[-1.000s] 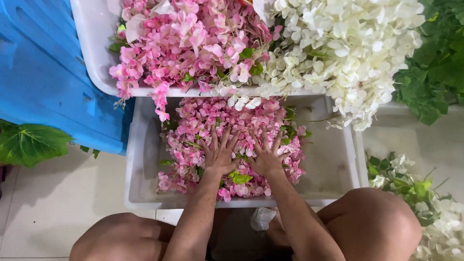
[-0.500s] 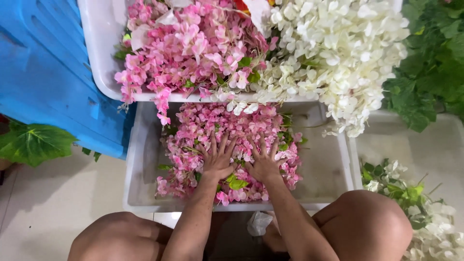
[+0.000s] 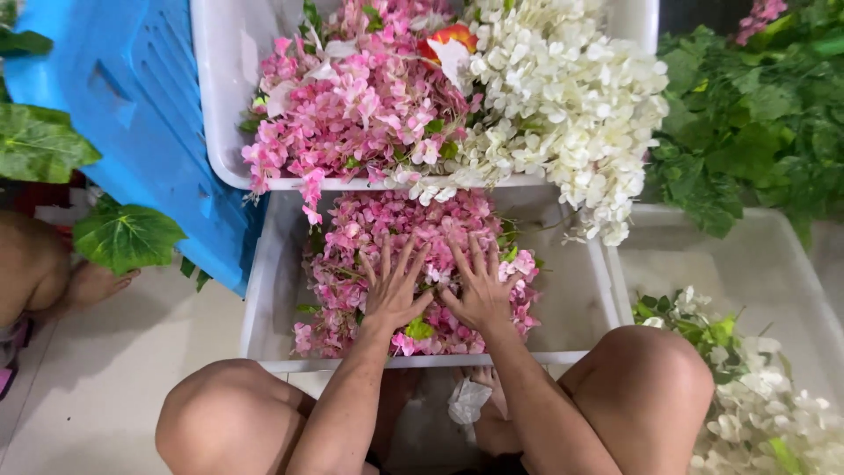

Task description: The person sorts pink and white artificial flowers from a large white bin into a smaller white bin below. They use both hands to pick up bunches of flowers and place them into the lower container.

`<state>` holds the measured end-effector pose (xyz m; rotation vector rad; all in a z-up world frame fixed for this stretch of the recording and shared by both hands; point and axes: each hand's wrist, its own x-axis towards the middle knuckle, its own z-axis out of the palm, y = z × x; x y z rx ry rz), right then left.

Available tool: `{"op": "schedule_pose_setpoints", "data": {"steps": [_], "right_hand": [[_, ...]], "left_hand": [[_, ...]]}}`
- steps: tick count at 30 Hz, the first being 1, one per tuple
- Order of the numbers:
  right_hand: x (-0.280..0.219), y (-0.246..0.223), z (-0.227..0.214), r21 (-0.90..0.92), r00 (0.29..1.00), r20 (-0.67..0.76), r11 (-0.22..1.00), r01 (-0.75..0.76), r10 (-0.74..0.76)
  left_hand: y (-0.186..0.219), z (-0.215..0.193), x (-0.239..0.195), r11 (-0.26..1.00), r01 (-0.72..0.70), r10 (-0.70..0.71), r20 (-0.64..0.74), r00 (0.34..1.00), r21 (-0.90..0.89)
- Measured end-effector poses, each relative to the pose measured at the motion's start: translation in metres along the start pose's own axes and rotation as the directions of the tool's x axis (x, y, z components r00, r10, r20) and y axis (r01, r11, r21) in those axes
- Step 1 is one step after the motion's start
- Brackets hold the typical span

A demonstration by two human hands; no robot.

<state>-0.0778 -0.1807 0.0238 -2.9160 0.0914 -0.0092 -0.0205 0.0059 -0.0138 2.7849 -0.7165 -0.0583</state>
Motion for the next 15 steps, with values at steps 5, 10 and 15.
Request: {"op": "schedule_pose_setpoints", "data": {"steps": [5, 10, 15], "right_hand": [[-0.001, -0.01, -0.018, 0.054, 0.989, -0.147, 0.998, 0.019, -0.011], [-0.008, -0.022, -0.053, 0.168, 0.953, -0.303, 0.983, 0.078, -0.024], [0.011, -0.026, -0.085, 0.043, 0.799, -0.579, 0.973, 0.228, -0.161]], "left_hand": [[0.022, -0.025, 0.002, 0.992, -0.129, 0.124, -0.296, 0.947, 0.003], [0.026, -0.044, 0.014, 0.978, -0.188, 0.21, -0.478, 0.853, 0.094], [0.037, -0.101, 0.023, 0.968, -0.201, 0.251, -0.615, 0.748, 0.151]]}}
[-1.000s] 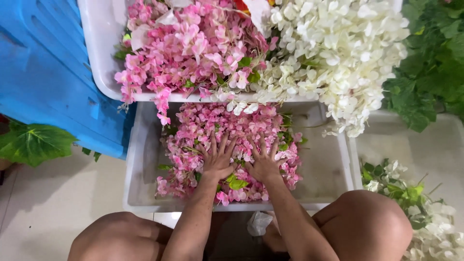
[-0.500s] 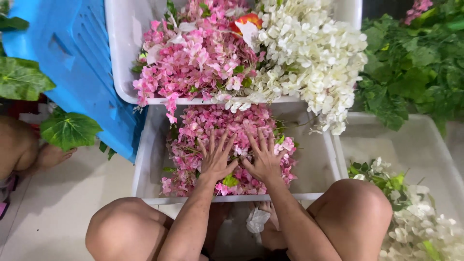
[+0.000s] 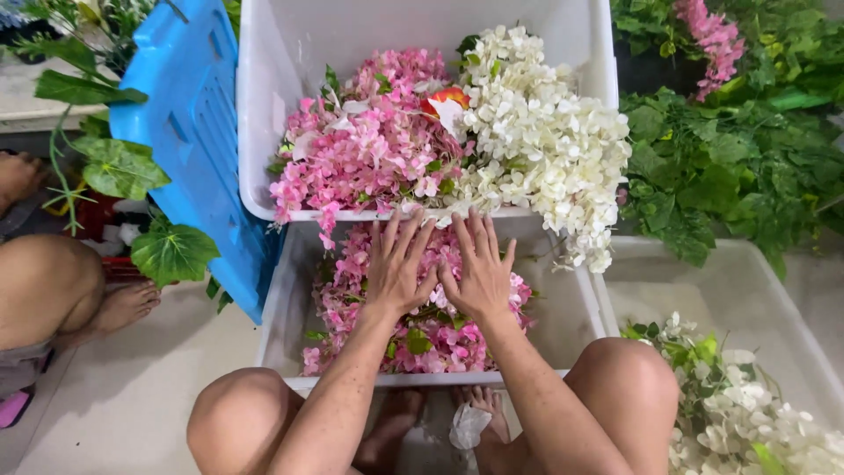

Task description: The person sorts pink and white artificial flowers from a large white bin into a smaller white bin below. They use both hands to pick up bunches of flowers and place them into the lower container.

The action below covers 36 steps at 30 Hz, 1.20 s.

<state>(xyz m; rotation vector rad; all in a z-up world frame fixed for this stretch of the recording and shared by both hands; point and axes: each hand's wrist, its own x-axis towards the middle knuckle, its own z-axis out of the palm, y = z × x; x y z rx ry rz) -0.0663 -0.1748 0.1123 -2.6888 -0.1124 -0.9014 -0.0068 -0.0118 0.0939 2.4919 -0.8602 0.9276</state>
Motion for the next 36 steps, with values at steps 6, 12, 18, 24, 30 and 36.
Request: {"op": "schedule_pose_setpoints", "data": {"steps": [6, 12, 18, 24, 30, 36], "right_hand": [[0.054, 0.001, -0.027, -0.069, 0.97, -0.189, 0.987, 0.142, -0.152], [0.102, -0.007, -0.061, -0.068, 0.953, -0.219, 0.978, 0.2, -0.21], [0.142, 0.006, -0.054, -0.095, 0.941, -0.229, 0.968, 0.233, -0.249], [0.162, 0.011, -0.031, 0.052, 0.984, -0.059, 0.984, 0.171, -0.167], [0.181, 0.005, -0.001, 0.149, 0.988, 0.113, 0.985, 0.09, -0.108], [0.194, 0.007, 0.045, 0.095, 0.967, 0.222, 0.99, 0.108, -0.127]], "left_hand": [[-0.008, -0.036, 0.054, 1.0, -0.003, 0.005, -0.074, 0.997, 0.031], [-0.014, -0.07, 0.104, 0.991, -0.099, 0.118, -0.236, 0.965, 0.09], [-0.034, -0.08, 0.138, 0.988, -0.1, 0.126, -0.258, 0.958, 0.114], [-0.059, -0.067, 0.148, 1.0, -0.026, 0.023, -0.189, 0.982, -0.015], [-0.089, -0.033, 0.153, 0.997, 0.065, -0.066, -0.023, 0.998, -0.047], [-0.119, 0.007, 0.148, 0.992, 0.127, -0.126, 0.114, 0.985, 0.001]]}}
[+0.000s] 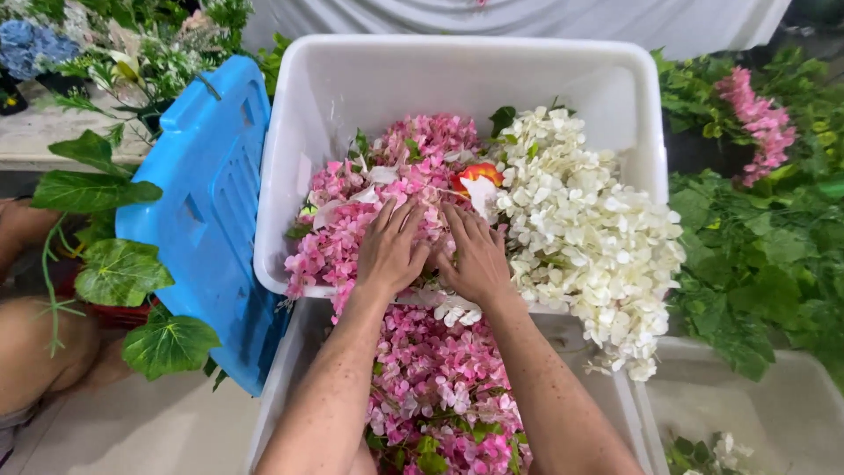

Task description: The person sorts pink and white artificial flowers from a large white bin into a smaller white bin below. They use both hands to pick up bunches of flowers and place them into the lower container.

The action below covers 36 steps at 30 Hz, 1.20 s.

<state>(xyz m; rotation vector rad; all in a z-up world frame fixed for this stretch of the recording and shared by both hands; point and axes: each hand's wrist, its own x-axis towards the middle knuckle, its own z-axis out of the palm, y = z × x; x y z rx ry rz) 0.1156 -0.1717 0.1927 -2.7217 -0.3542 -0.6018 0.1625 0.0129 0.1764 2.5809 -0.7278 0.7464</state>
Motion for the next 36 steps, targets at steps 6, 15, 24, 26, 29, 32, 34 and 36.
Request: {"op": "schedule_pose_setpoints", "data": {"steps": [6, 15, 24, 26, 29, 32, 34, 36], "right_hand": [[0.003, 0.025, 0.052, -0.059, 0.988, 0.151, 0.998, 0.035, -0.026], [0.005, 0.046, 0.076, -0.084, 0.946, -0.27, 0.983, 0.16, -0.177], [-0.004, 0.027, 0.064, -0.048, 0.994, -0.094, 0.998, 0.051, -0.055], [-0.002, 0.03, 0.07, -0.001, 0.996, -0.088, 1.0, 0.027, -0.027], [-0.002, 0.031, 0.073, 0.099, 0.997, -0.07, 0.995, -0.021, 0.028], [0.0, 0.033, 0.076, 0.211, 0.995, -0.084, 0.977, -0.036, 0.055], [0.0, 0.031, 0.07, 0.268, 0.993, -0.103, 0.963, -0.027, 0.056], [0.003, 0.026, 0.056, 0.427, 0.987, -0.163, 0.902, 0.073, -0.002]], "left_hand": [[-0.016, 0.033, -0.004, 0.987, 0.115, -0.13, 0.135, 0.982, 0.109], [-0.047, 0.066, -0.009, 0.974, 0.206, -0.205, -0.021, 0.978, 0.098], [-0.02, 0.055, 0.003, 0.947, 0.101, -0.103, 0.009, 0.995, -0.305], [-0.013, 0.05, 0.004, 0.934, 0.065, -0.068, 0.002, 0.998, -0.351], [-0.004, 0.034, 0.003, 0.896, 0.019, -0.032, -0.023, 0.999, -0.444], [-0.001, 0.021, 0.004, 0.902, 0.031, -0.055, -0.043, 0.998, -0.43], [-0.001, 0.016, 0.003, 0.927, 0.061, -0.083, -0.042, 0.996, -0.371], [-0.001, 0.013, 0.004, 0.921, 0.241, -0.265, -0.039, 0.963, -0.307]]}}
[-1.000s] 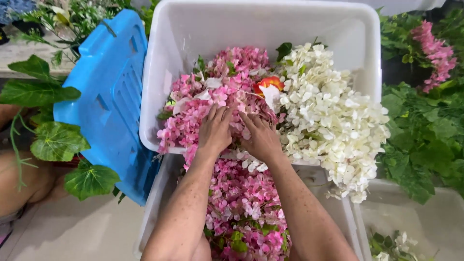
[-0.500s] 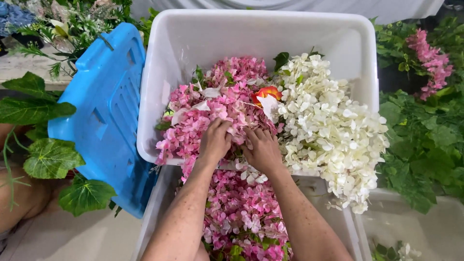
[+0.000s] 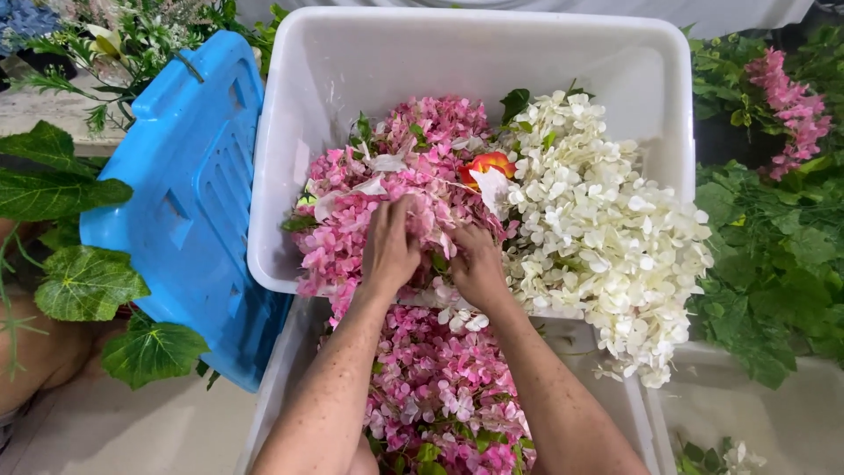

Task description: The person sorts pink and white artificial flowers from a large white bin into a smaller white bin below. They use both hands to pick up bunches of flowers and place them into the lower container.

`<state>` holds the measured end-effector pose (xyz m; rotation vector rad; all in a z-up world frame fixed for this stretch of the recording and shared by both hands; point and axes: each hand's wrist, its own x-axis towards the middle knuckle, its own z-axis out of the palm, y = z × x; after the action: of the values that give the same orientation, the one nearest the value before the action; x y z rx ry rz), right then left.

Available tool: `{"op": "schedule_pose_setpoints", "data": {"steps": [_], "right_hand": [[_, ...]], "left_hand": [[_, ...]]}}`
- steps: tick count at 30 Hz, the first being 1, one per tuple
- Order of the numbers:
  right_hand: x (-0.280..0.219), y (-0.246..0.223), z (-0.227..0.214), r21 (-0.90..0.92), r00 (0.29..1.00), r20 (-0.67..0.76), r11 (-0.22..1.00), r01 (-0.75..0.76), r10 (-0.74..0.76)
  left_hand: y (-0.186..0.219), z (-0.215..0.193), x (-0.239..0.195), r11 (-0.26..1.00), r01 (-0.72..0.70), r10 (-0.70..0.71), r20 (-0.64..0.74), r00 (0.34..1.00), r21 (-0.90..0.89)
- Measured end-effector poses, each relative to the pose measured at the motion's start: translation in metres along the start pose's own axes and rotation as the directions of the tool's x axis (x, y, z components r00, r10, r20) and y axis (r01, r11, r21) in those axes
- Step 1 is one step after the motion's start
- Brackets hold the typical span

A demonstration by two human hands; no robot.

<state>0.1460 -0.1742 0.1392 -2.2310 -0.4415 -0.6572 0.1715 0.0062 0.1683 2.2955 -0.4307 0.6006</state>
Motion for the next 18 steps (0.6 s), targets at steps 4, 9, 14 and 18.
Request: {"op": "schedule_pose_setpoints", "data": {"steps": [4, 9, 14, 18], "right_hand": [[0.003, 0.004, -0.002, 0.088, 1.0, -0.008, 0.996, 0.027, -0.026], [-0.006, 0.004, -0.006, 0.041, 0.997, 0.082, 0.999, -0.009, 0.006], [-0.005, -0.009, -0.015, 0.093, 0.986, 0.133, 0.989, -0.117, 0.104], [0.001, -0.023, -0.004, 0.35, 0.968, 0.099, 0.902, -0.252, 0.231]], "left_hand": [[-0.004, 0.004, -0.001, 0.999, 0.053, -0.054, -0.067, 0.996, -0.014], [-0.017, 0.02, 0.006, 0.987, -0.064, 0.024, -0.254, 0.967, -0.15], [-0.001, 0.018, 0.011, 0.929, -0.241, 0.172, -0.249, 0.953, -0.281], [0.005, 0.018, 0.011, 0.891, -0.285, 0.225, -0.203, 0.953, -0.354]]}}
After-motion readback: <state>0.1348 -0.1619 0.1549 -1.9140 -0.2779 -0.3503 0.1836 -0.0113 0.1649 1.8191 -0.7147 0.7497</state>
